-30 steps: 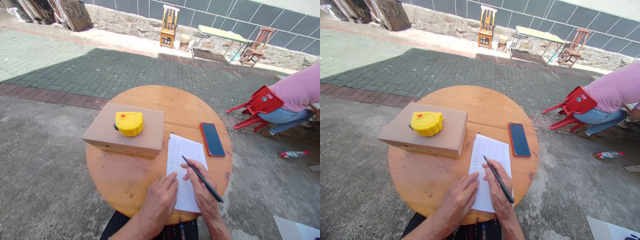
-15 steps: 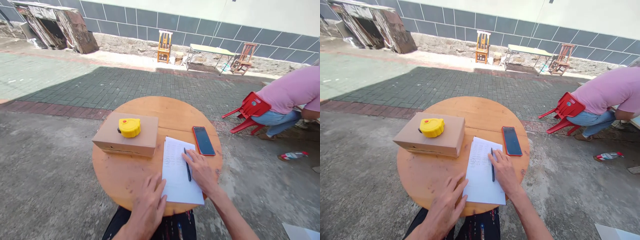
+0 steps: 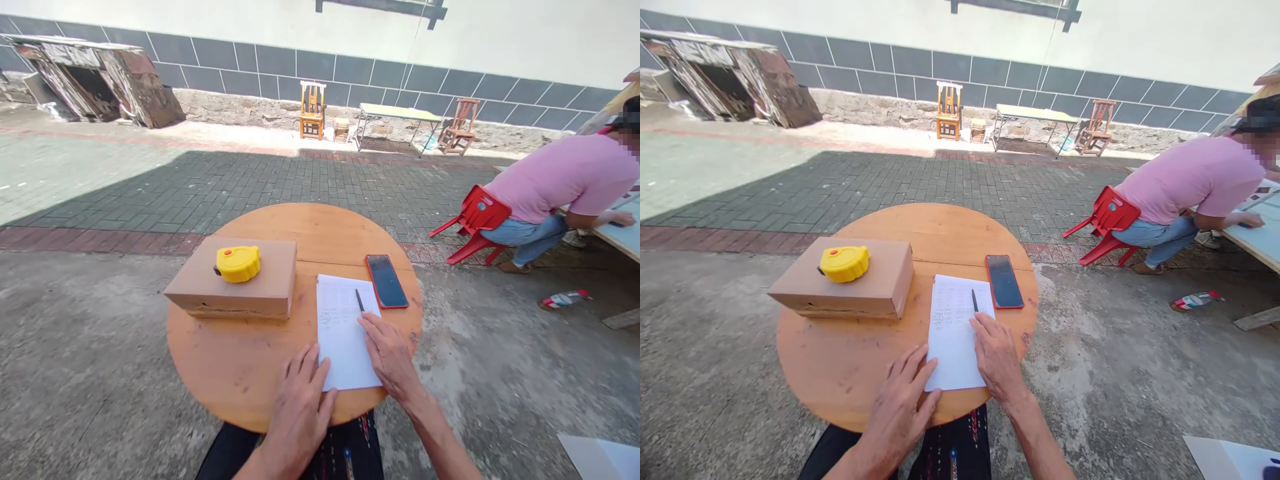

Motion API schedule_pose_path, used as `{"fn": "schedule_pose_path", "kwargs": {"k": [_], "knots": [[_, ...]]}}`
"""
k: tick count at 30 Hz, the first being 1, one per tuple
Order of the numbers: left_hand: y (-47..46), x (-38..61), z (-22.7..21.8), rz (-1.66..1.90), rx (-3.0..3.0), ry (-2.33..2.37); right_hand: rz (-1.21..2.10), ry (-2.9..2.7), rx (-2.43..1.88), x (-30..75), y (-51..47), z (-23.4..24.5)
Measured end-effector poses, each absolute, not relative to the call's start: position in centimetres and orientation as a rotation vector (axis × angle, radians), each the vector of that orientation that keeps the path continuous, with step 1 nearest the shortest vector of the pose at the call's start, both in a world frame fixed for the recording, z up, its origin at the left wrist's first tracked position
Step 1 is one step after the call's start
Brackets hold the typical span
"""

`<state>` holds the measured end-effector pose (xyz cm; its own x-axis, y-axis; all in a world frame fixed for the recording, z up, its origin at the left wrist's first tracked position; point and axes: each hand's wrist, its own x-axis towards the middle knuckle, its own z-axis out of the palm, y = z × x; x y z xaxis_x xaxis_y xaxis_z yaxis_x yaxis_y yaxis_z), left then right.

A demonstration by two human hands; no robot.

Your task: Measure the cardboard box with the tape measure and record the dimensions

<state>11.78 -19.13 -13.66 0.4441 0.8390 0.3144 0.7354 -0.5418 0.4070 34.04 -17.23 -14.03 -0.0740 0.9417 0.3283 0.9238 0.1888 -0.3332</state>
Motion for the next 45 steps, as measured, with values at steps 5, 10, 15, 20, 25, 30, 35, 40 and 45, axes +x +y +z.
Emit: {"fn": "schedule_pose_path", "kwargs": {"k": [5,10,15,20,25,30,35,40,45], "knots": [[-19.0,11.9,-13.9,0.789,2.479,1.365,-0.013,-1.863,-1.731,36.0,-17.0,-14.4],[-19.1,11.6,-14.1,0.85,2.462,1.342,-0.078,-1.674,-1.868,38.9,-15.9,-13.7],[-19.1,11.5,-14.0,0.896,2.482,1.338,-0.065,-1.632,-2.005,40.3,-13.8,-12.8],[-19.5,11.3,-14.2,0.909,2.456,1.276,-0.164,-1.673,-1.881,38.5,-13.2,-11.7],[-18.3,6.7,-12.3,1.227,2.352,1.308,-0.059,-1.791,-1.699,34.2,-12.5,-9.1],[-11.8,-2.8,-8.0,1.524,1.919,1.711,0.099,-1.85,-1.564,25.9,-9.4,-4.3],[-4.1,-7.3,-6.7,1.43,1.365,1.594,0.185,-2.126,-1.536,16.4,-4.5,-0.6],[-0.6,-6.6,-7.1,1.258,1.168,1.334,0.07,-2.17,-1.698,11.3,-1.3,-0.8],[-2.3,-6.5,-6.9,1.229,1.201,1.218,0.461,-1.897,-1.554,13.3,-3.5,-0.4]]}}
